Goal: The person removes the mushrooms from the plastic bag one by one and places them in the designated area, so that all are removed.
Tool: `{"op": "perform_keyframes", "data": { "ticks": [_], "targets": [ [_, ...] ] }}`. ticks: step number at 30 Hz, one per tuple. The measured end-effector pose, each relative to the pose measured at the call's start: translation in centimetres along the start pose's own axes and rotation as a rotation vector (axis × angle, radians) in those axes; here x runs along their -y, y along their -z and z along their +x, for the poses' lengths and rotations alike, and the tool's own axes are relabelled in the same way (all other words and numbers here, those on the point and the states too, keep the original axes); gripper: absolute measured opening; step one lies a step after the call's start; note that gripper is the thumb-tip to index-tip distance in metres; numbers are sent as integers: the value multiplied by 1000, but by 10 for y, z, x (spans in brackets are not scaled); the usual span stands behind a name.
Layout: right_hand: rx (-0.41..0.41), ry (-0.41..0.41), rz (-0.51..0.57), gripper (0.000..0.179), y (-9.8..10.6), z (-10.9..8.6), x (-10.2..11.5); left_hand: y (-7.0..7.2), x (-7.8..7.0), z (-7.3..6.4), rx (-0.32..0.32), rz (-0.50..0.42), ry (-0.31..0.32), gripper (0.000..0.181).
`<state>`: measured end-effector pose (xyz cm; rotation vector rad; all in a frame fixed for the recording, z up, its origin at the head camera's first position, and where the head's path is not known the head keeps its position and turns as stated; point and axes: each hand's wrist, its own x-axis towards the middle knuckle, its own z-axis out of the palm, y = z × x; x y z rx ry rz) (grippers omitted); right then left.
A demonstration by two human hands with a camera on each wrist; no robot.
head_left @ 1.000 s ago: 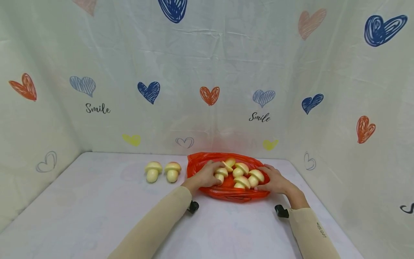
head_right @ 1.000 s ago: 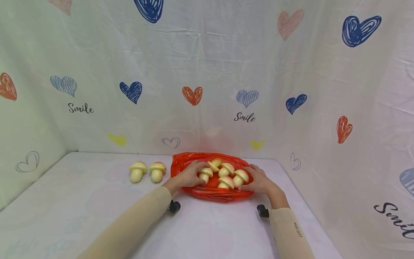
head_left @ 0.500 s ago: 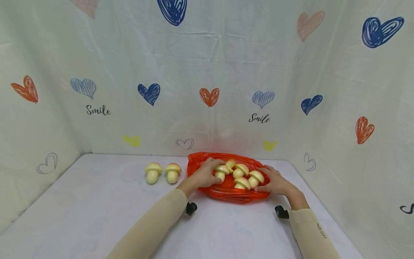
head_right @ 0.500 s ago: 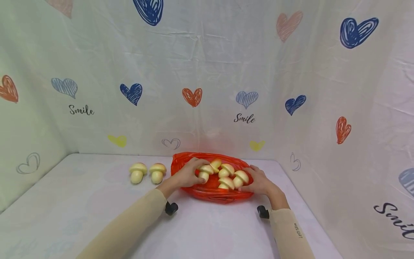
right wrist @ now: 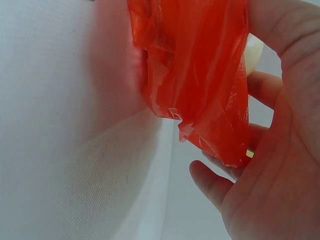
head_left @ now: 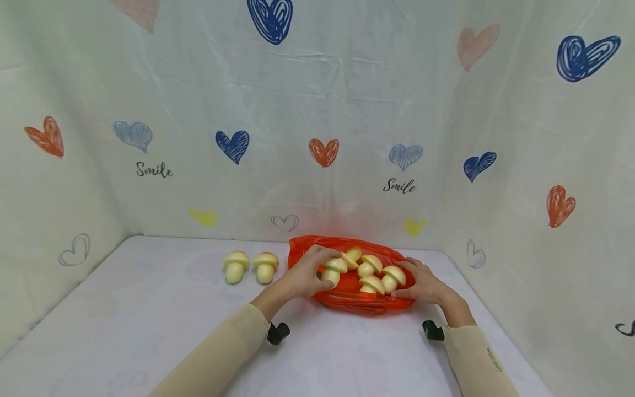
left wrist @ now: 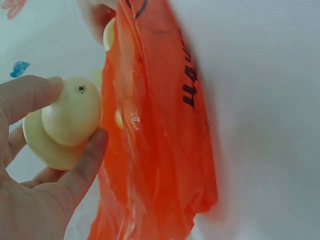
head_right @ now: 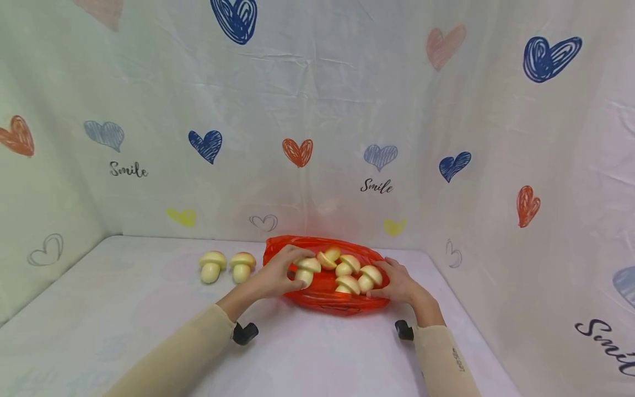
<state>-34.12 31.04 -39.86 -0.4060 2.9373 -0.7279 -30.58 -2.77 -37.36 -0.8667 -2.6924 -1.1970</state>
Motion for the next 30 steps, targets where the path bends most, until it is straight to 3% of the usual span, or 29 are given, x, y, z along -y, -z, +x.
{"op": "perform_keyframes", "data": {
  "ticks": [5,13,21,30],
  "targets": [
    [1,14,-3,90,-2,-1,-1,7,0,-19,-19,-9,-20,56],
    [-4,26,5,90,-2,0,-2,18,7,-42,-31,-17,16,57],
    [-1,26,4,89,-3,0,-2,33,18,-57,-65,-81,-21,58],
    [-13,29,-4,92,-3,2,-4,55,33,-68,-96,-55,-29,57]
  ]
}}
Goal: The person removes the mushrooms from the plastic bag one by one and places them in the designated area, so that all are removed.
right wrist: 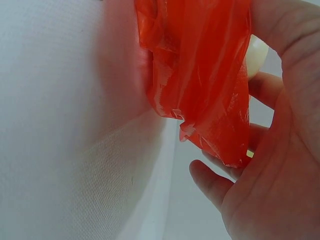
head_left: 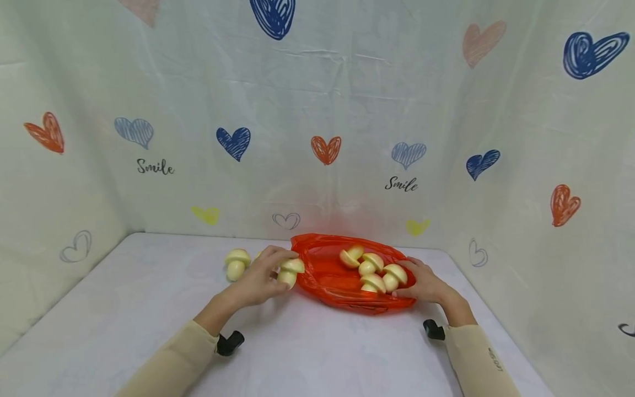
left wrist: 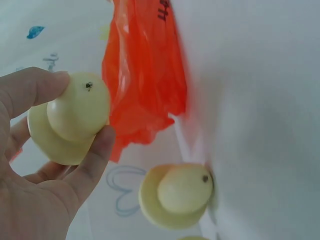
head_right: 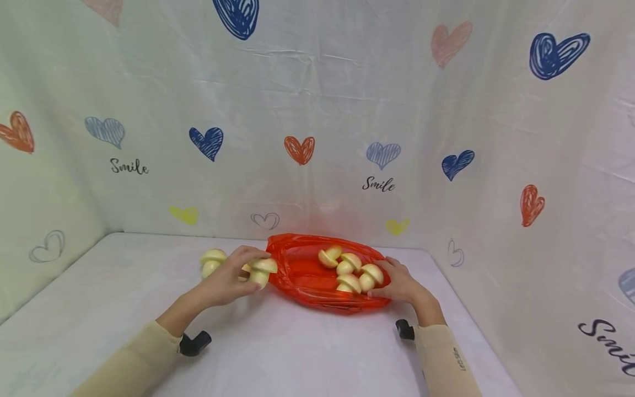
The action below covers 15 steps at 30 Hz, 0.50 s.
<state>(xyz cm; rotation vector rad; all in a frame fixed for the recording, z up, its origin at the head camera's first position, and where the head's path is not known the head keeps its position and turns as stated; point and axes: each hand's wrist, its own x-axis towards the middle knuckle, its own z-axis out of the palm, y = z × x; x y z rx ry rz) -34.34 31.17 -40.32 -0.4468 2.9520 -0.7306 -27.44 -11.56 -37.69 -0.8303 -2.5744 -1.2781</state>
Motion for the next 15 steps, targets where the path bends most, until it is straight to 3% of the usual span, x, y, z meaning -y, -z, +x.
{"op": "perform_keyframes", "data": {
  "ticks": [7,15],
  "targets": [
    [1,4,-13,93,-1,1,-2,19,10,-8,-10,26,23,57],
    [6,8,-12,91,0,1,-2,41,22,-13,-67,50,16,57]
  ]
}}
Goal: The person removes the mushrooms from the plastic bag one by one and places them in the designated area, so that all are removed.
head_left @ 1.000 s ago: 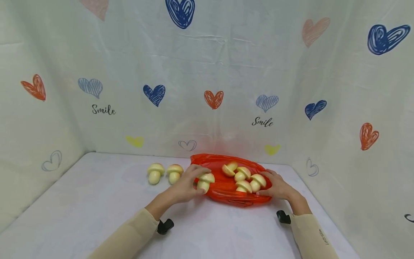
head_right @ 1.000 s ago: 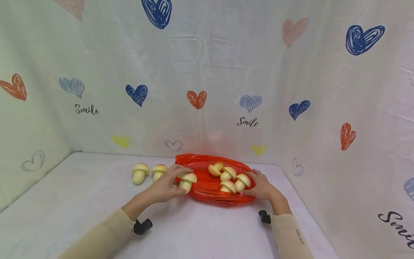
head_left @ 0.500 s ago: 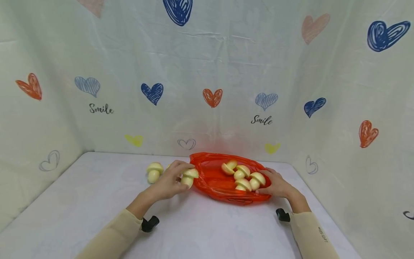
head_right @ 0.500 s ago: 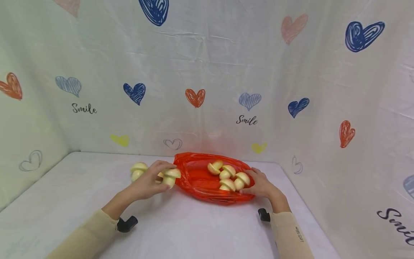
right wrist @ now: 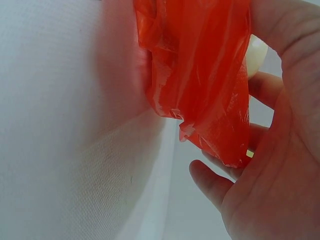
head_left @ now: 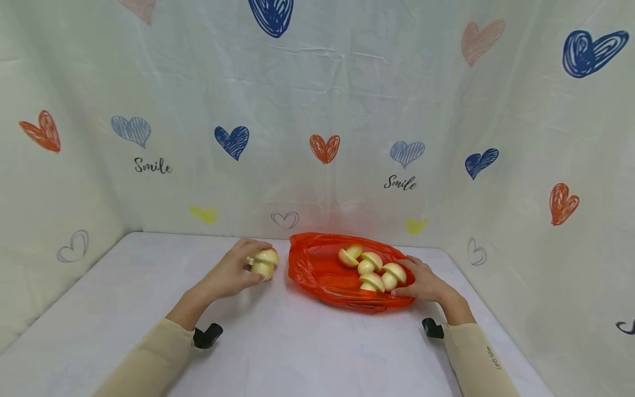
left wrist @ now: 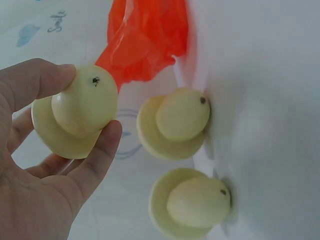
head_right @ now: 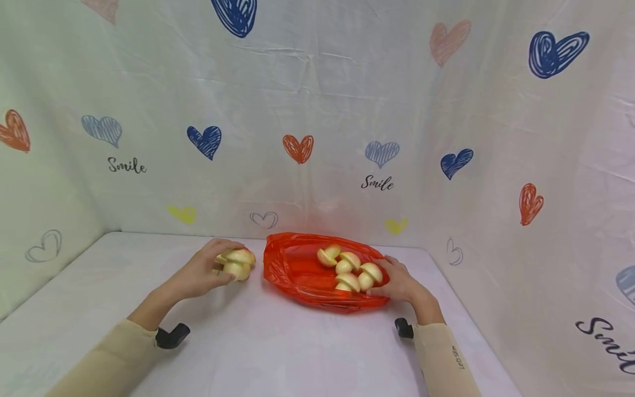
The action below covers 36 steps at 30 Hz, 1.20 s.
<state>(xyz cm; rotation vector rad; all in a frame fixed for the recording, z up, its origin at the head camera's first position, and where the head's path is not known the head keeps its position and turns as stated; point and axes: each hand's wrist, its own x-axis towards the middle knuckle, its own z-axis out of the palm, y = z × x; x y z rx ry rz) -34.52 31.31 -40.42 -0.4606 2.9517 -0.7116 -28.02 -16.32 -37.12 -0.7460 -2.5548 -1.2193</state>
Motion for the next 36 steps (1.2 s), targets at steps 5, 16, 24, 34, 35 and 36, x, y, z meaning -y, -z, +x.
{"op": "perform_keyframes", "data": {
  "ticks": [5,16,24,34,35,36],
  "targets": [
    [4,11,1,89,1,1,1,10,7,-1,-32,30,8,57],
    [2,-9,5,91,0,1,2,36,30,-3,-47,49,28,60],
    [4,-30,7,92,0,0,3,61,46,-5,-29,112,53,59],
    [10,-31,5,93,0,0,3,83,63,-19,-27,166,103,58],
    [8,-26,4,92,0,0,3,84,65,-20,-23,165,105,58],
    [6,-20,1,91,0,-1,3,84,67,-22,-19,165,109,58]
  ]
}}
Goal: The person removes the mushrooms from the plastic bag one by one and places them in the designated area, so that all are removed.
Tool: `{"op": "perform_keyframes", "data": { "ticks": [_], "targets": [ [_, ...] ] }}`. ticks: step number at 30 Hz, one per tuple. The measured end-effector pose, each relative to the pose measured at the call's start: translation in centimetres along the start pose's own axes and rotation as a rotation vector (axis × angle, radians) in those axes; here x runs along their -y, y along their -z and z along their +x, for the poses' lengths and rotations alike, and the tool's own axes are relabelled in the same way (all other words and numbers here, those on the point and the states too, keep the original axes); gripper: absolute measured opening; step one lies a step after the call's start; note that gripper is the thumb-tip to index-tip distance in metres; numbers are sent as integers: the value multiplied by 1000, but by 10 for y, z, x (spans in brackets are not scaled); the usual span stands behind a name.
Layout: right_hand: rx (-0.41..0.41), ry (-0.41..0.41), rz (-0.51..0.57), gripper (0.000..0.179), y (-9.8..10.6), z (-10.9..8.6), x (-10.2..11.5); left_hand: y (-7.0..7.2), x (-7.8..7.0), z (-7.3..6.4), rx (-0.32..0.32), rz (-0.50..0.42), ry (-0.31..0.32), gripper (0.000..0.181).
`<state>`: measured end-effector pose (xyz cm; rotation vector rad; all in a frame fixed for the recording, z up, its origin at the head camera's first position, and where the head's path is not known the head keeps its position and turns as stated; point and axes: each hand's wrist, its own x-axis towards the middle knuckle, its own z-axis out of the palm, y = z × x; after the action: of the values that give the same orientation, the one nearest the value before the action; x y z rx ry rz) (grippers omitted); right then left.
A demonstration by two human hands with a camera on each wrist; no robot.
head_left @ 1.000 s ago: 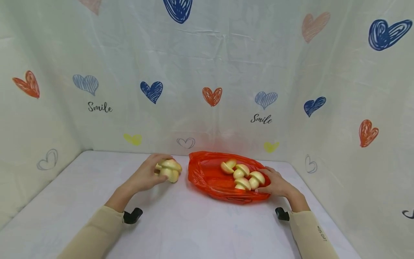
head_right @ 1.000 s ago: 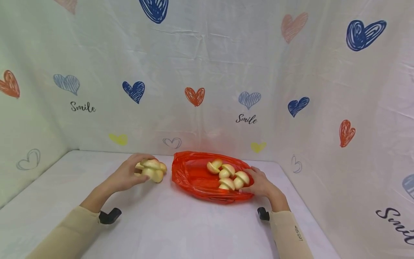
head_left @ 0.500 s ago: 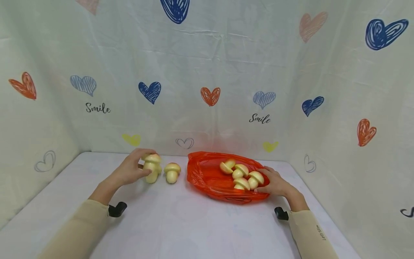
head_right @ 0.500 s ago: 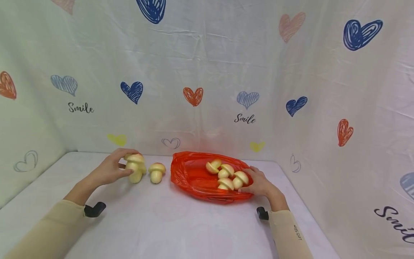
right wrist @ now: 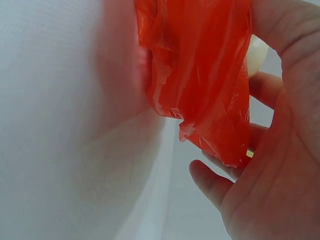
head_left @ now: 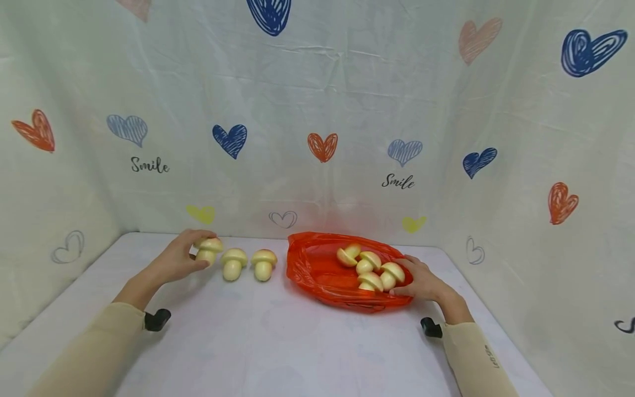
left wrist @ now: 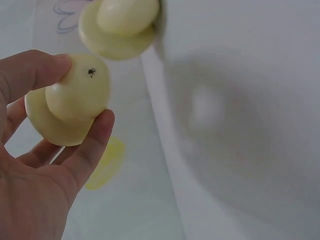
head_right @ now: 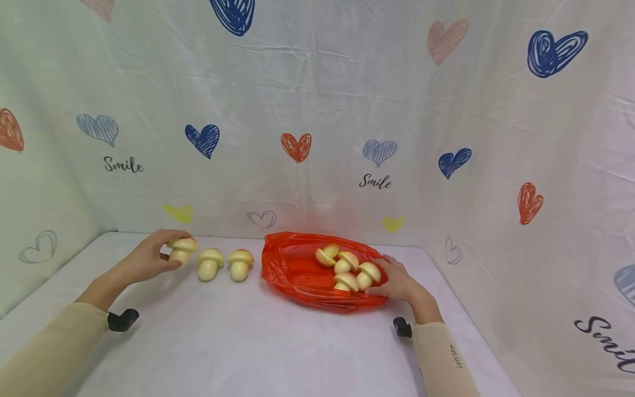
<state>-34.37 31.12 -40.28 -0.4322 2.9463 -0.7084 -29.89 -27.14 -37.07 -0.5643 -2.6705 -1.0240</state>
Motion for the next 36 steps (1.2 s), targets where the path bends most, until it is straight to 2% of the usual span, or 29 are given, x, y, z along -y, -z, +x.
{"op": "perform_keyframes", "data": {
  "ticks": [5,11,17,23,36],
  "targets": [
    [-10,22,-2,89,1,-2,-1,-1,9,-4,18,-11,22,56],
    [4,10,12,90,1,-2,0,-5,20,-5,66,46,58,57],
    [2,11,-5,90,4,0,2,-6,21,-3,105,98,94,59],
    [3,-1,5,91,2,2,-1,-8,21,-2,155,95,176,60],
    [1,3,5,92,1,2,-2,-12,24,0,148,98,203,61]
  ]
}}
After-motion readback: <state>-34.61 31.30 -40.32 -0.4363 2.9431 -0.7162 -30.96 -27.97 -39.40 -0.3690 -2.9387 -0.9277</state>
